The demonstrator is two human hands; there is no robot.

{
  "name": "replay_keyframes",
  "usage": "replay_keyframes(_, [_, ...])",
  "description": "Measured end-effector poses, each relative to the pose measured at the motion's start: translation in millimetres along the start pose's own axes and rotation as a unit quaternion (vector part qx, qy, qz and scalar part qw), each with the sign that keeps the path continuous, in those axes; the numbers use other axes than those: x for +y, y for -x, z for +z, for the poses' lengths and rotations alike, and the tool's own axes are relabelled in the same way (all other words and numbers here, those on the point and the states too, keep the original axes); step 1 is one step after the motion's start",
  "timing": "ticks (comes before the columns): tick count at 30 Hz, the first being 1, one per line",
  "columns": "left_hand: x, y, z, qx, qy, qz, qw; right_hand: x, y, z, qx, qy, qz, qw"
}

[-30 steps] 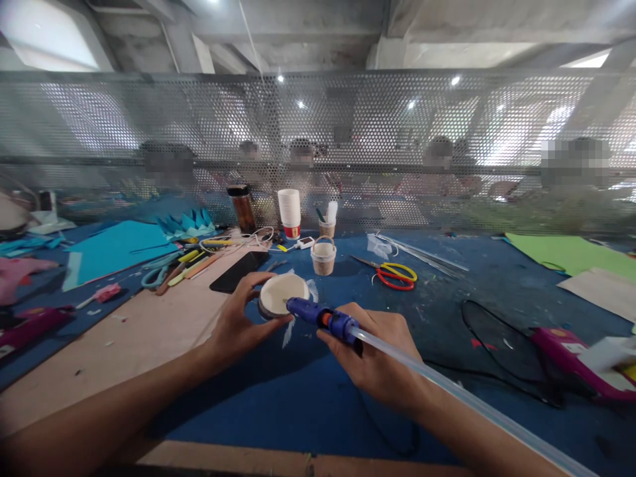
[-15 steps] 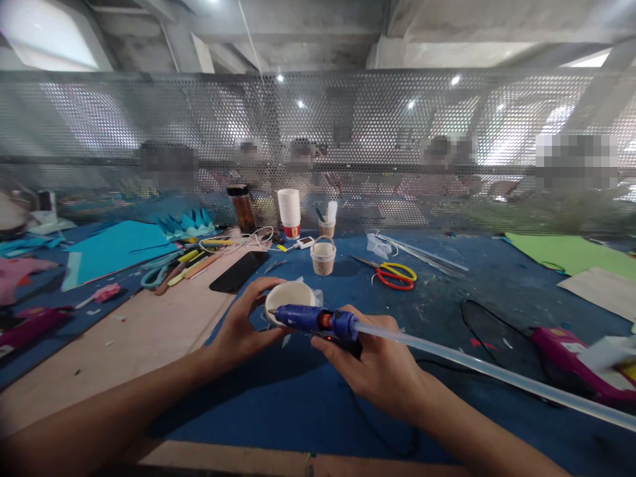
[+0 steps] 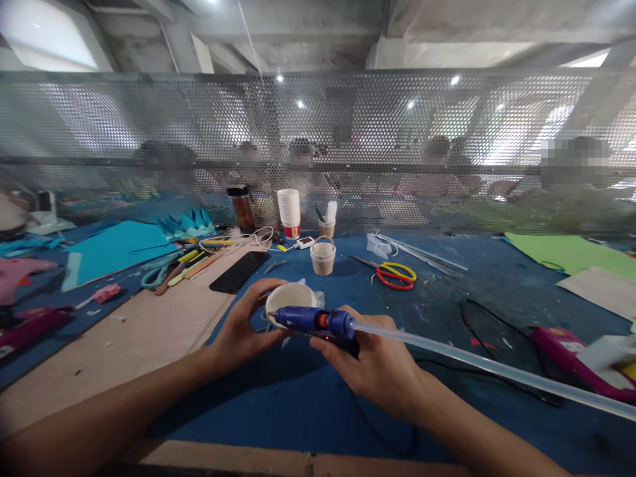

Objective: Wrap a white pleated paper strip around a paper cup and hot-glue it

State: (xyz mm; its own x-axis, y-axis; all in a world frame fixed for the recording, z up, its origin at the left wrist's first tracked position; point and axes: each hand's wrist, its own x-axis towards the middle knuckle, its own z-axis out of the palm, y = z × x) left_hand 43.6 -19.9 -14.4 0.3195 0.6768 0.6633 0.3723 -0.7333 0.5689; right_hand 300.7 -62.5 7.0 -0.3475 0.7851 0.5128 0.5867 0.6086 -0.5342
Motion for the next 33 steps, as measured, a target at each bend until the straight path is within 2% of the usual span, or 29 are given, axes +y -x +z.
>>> replay_keyframes(13, [1.5, -0.8, -0.2, -0.006, 0.002, 0.010, 1.000, 0.4, 0.3, 0.5, -0.024, -0.016, 0.003, 1.000])
replay_keyframes(23, [6.6, -2.1, -0.1, -0.010, 0.004, 0.009, 1.000, -4.6, -3.9, -2.4, -0.034, 0.027, -0.010, 0.999])
replay_keyframes(30, [4.3, -2.3, 0.8, 0.005, 0.020, -0.005, 1.000, -1.1, -1.5, -2.8, 0.022, 0.046, -0.017, 0.999])
replay_keyframes(33, [3.6, -2.4, 1.3, 0.008, 0.020, -0.004, 1.000, -0.9, -1.1, -2.2, 0.025, 0.031, -0.022, 0.999])
